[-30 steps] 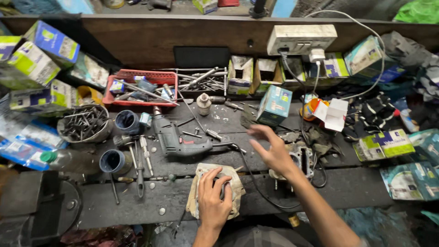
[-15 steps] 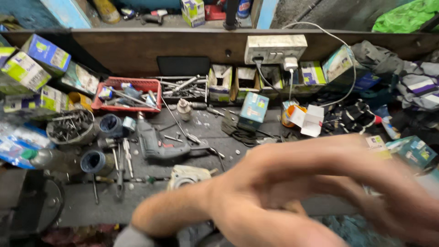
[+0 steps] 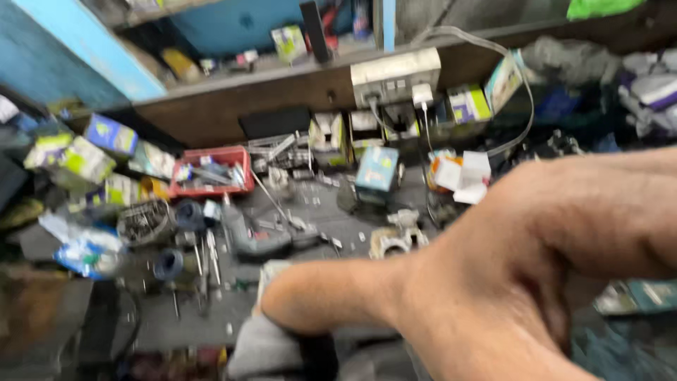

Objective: The person works at a cluttered repair workbench on a motorcycle engine cylinder head, holding it steady while driving a valve guide into place with a mallet and a punch, then repositioning the head and fitting components by hand.

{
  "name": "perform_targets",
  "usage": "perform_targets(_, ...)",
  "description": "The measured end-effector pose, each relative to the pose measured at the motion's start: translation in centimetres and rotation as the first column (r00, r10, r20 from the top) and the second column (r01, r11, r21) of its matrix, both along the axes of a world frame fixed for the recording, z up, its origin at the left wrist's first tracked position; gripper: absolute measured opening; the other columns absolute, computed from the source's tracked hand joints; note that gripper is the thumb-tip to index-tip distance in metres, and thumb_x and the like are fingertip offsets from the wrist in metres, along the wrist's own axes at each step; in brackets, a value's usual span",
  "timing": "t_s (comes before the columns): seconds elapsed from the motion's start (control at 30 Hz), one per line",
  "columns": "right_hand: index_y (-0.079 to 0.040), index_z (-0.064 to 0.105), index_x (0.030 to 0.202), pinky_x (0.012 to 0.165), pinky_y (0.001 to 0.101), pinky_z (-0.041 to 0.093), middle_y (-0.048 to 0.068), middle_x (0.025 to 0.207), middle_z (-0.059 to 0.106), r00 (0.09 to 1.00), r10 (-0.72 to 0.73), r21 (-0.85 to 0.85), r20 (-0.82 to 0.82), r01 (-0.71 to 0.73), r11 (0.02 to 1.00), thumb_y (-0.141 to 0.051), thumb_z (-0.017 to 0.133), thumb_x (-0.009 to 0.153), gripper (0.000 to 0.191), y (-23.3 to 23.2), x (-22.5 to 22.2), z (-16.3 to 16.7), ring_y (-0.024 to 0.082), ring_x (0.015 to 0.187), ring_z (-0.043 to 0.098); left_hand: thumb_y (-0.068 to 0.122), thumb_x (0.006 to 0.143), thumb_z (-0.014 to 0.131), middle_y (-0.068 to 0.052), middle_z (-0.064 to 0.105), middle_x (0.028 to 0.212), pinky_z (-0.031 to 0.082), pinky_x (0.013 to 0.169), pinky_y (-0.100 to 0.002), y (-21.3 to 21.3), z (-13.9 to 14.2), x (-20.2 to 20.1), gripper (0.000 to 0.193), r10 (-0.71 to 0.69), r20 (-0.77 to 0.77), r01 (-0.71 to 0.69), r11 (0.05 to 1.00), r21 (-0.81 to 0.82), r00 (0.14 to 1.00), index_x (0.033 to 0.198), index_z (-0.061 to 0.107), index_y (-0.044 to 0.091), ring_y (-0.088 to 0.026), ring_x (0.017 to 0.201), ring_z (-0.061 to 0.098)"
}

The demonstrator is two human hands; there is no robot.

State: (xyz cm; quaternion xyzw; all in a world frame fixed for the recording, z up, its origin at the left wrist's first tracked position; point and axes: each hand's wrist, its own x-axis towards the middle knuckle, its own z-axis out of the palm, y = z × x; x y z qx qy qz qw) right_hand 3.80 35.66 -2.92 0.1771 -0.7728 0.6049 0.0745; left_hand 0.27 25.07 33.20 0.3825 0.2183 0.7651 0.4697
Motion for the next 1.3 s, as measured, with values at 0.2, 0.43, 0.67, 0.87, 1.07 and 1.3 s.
perform_targets(0.2, -0.001, 0.067, 0.121, 0.090, 0.0363, 0.056, 0.016, 0.104, 0.075, 0.998, 0.051, 0.014, -0.043, -0.051, 0.999, -0.020, 0.067, 0.100, 0.028, 3.8, 0.8, -1.4, 0.023, 0.101, 0.074, 0.020, 0.101, 0.066, -0.010, 0.069, 0.113, 0.052, 0.104, -0.033, 1.5, 0.0, 0.5, 0.026, 0.057, -0.069, -0.062, 0.996, -0.063, 0.996, 0.119, 0.065, 0.001, -0.019, 0.113, 0.067)
perform_targets(0.43, -0.001, 0.070, 0.118, 0.091, 0.0380, 0.056, 0.017, 0.103, 0.075, 0.996, 0.059, 0.000, -0.064, -0.059, 0.998, -0.023, 0.068, 0.100, 0.029, 4.3, 1.6, -2.4, 0.025, 0.101, 0.074, 0.021, 0.098, 0.068, -0.010, 0.069, 0.112, 0.052, 0.104, -0.033, 3.6, 0.6, 0.4, 0.027, 0.090, -0.134, -0.111, 0.981, -0.161, 0.987, 0.116, 0.065, 0.002, -0.019, 0.113, 0.067)
perform_targets(0.67, -0.001, 0.072, 0.115, 0.091, 0.0396, 0.056, 0.018, 0.102, 0.075, 0.992, 0.078, -0.035, -0.098, -0.081, 0.996, -0.026, 0.069, 0.100, 0.030, 11.1, 0.6, -3.6, 0.027, 0.101, 0.075, 0.023, 0.095, 0.069, -0.009, 0.069, 0.111, 0.051, 0.104, -0.033, 4.3, -1.8, -1.1, 0.028, 0.260, -0.493, -0.469, 0.805, -0.364, 0.830, 0.114, 0.065, 0.003, -0.019, 0.114, 0.067)
perform_targets(0.87, 0.000, 0.074, 0.113, 0.092, 0.0411, 0.056, 0.019, 0.101, 0.075, 0.978, 0.207, -0.153, -0.015, -0.207, 0.966, -0.029, 0.070, 0.100, 0.031, 18.4, 2.4, -8.7, 0.028, 0.101, 0.075, 0.016, 0.090, 0.075, -0.008, 0.073, 0.108, 0.052, 0.096, -0.033, 6.6, -17.1, -5.0, 0.027, 0.346, -0.773, -0.794, 0.522, -0.312, 0.531, 0.114, 0.070, 0.002, -0.017, 0.108, 0.070)
perform_targets(1.07, 0.005, 0.074, 0.093, 0.073, 0.0407, 0.059, 0.020, 0.081, 0.074, 0.976, -0.065, -0.460, 0.210, 0.157, 0.874, -0.030, 0.073, 0.093, 0.035, 23.0, 5.0, -14.5, 0.027, 0.072, 0.073, 0.013, 0.083, 0.082, -0.004, 0.081, 0.084, 0.056, 0.082, -0.029, 6.1, -41.2, -3.4, 0.019, 0.337, -0.756, -0.821, 0.104, -0.562, 0.561, 0.100, 0.078, 0.006, -0.013, 0.083, 0.075)
perform_targets(1.3, 0.005, 0.068, 0.084, 0.073, 0.0353, 0.058, 0.019, 0.084, 0.072, 0.995, 0.012, -0.559, -0.095, -0.064, 0.826, -0.043, 0.059, 0.106, 0.053, 27.5, 3.5, -17.7, 0.026, 0.081, 0.073, 0.006, 0.081, 0.083, -0.009, 0.080, 0.080, 0.062, 0.075, -0.036, 11.0, -55.7, 0.4, 0.028, 0.512, -0.384, -0.490, 0.085, -0.867, 0.768, 0.105, 0.071, -0.001, -0.019, 0.076, 0.077)
